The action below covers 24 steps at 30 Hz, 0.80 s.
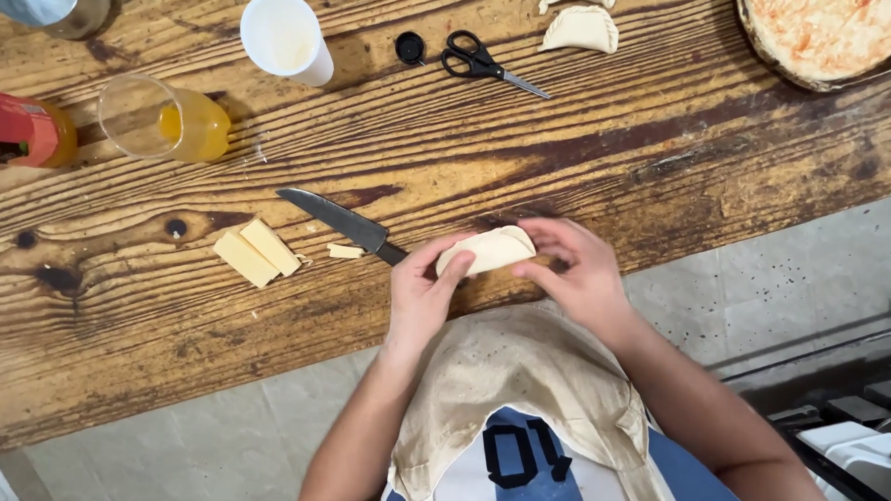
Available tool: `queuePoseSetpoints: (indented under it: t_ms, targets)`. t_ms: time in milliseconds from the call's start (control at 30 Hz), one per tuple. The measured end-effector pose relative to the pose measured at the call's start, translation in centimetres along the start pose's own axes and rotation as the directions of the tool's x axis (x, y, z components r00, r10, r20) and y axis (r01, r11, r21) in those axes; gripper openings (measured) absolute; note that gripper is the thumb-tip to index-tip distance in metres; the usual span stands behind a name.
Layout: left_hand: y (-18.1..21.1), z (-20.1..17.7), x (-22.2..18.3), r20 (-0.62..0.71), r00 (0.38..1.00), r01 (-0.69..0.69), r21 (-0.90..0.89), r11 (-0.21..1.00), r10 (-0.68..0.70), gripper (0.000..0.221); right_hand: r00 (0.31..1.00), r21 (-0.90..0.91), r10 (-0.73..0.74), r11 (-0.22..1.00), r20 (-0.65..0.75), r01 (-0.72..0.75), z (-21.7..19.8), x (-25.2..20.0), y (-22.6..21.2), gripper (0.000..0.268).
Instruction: Preparing empanadas by cutting cheese into strips, placing them on dough circles, and folding the dough.
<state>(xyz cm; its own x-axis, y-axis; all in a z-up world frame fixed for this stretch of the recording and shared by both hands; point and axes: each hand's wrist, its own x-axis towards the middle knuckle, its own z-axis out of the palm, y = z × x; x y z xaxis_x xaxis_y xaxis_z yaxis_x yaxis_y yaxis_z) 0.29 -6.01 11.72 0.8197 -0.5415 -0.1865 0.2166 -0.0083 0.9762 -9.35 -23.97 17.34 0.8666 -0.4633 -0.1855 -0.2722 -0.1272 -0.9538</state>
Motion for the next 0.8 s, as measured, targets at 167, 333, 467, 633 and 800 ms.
queuePoseSetpoints:
  t_ms: [167,333,467,633,800]
  targets:
    - [1.9,0.2,-1.5,-0.096,0.995,-0.042,-0.111,0.993,0.031,0.025,0.995,0.026,-0.009,1.0,-0.099,0.012,0.3,-1.8,-1.0,0.029]
    - [2.9,0.1,-2.4,-0.09,0.984,-0.156,-0.005,0.988,0.155,0.022,0.983,0.059,-0.122,0.99,-0.138,0.131,0.6,-2.1,0.2,0.01]
    - [3.4,-0.2,-2.9,-0.084,0.979,-0.188,0.008,0.982,0.188,0.022,0.979,0.056,-0.142,0.987,-0.144,0.152,0.8,-2.4,1.2,0.004]
    - [3.8,-0.3,-3.5,-0.074,0.974,-0.208,0.065,0.976,0.213,0.019,0.997,0.109,-0.065,0.992,-0.03,0.068,1.6,-2.4,-0.8,0.012]
    - [3.8,-0.1,-3.9,-0.083,0.979,-0.182,0.082,0.98,0.189,0.019,0.991,-0.04,-0.131,0.99,0.021,0.132,1.2,-1.8,-0.5,0.028]
